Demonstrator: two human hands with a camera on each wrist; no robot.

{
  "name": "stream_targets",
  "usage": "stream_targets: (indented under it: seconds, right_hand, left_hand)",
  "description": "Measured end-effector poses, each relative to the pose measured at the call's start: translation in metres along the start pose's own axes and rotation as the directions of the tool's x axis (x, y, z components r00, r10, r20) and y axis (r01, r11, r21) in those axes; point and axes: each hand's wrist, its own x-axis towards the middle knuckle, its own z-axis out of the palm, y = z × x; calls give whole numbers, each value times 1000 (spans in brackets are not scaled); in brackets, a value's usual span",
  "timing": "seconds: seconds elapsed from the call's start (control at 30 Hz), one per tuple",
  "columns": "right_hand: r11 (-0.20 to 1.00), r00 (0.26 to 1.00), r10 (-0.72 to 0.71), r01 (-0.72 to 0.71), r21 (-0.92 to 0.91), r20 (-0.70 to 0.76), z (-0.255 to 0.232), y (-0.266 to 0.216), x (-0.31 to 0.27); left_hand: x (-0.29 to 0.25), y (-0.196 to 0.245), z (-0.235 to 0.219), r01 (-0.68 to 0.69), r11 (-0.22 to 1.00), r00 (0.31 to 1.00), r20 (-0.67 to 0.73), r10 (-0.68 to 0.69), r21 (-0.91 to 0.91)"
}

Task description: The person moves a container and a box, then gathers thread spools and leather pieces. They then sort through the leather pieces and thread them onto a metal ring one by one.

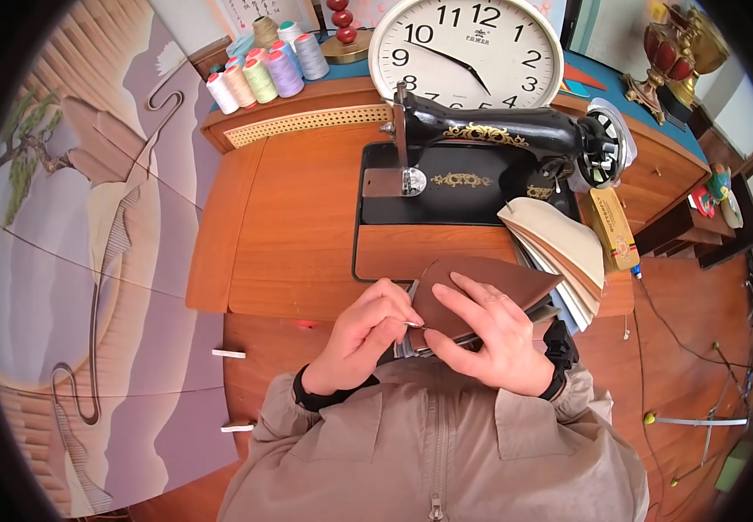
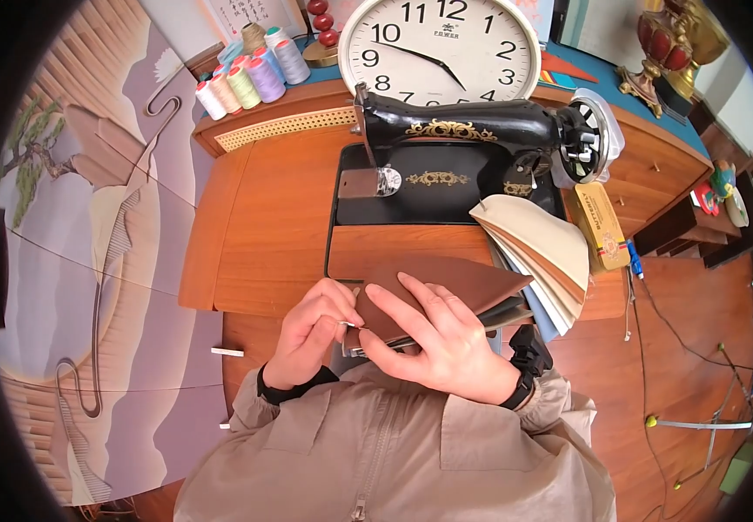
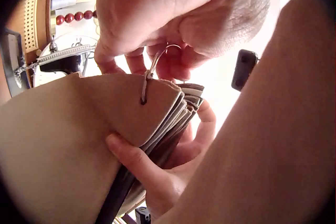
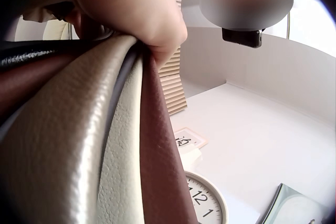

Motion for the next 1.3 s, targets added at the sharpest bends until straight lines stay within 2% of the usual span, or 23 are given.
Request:
stream_targets:
  seconds: [0.17,0.23,0.33,0.73,0.83,1.03,1.17,1.27,1.3]
  right_hand:
    - [999,999,-35,35,1,-13,4,-3,2]
    - [999,999,-37,37,-4,4,3,-6,4]
    - [999,999,-30,30,-11,16,4,-11,8]
    - [996,997,-43,47,-70,60,5,-22,19]
    - [996,997,-44,49,-79,70,5,-24,20]
    - [994,995,-46,54,-92,87,5,-26,22]
    - [992,993,-55,66,-106,102,6,-26,22]
    - [991,992,-60,72,-111,111,6,-26,21]
    - [991,992,-60,73,-110,111,5,-26,21]
  left_hand:
    - [-5,2,-4,57,997,998,6,-57,-41]
    - [-6,-1,-6,-10,999,999,36,12,-50]
    - [-9,-2,-10,-41,998,999,34,43,-55]
    - [-20,-10,-19,-88,988,996,18,91,-125]
    - [-19,-9,-23,-114,990,992,50,118,-83]
    - [-18,1,-27,-22,1000,994,104,24,-17]
    - [-17,2,-26,-37,999,994,103,36,9]
    - [-19,5,-21,-38,996,998,61,34,76]
    - [-20,7,-19,16,998,1000,18,-18,68]
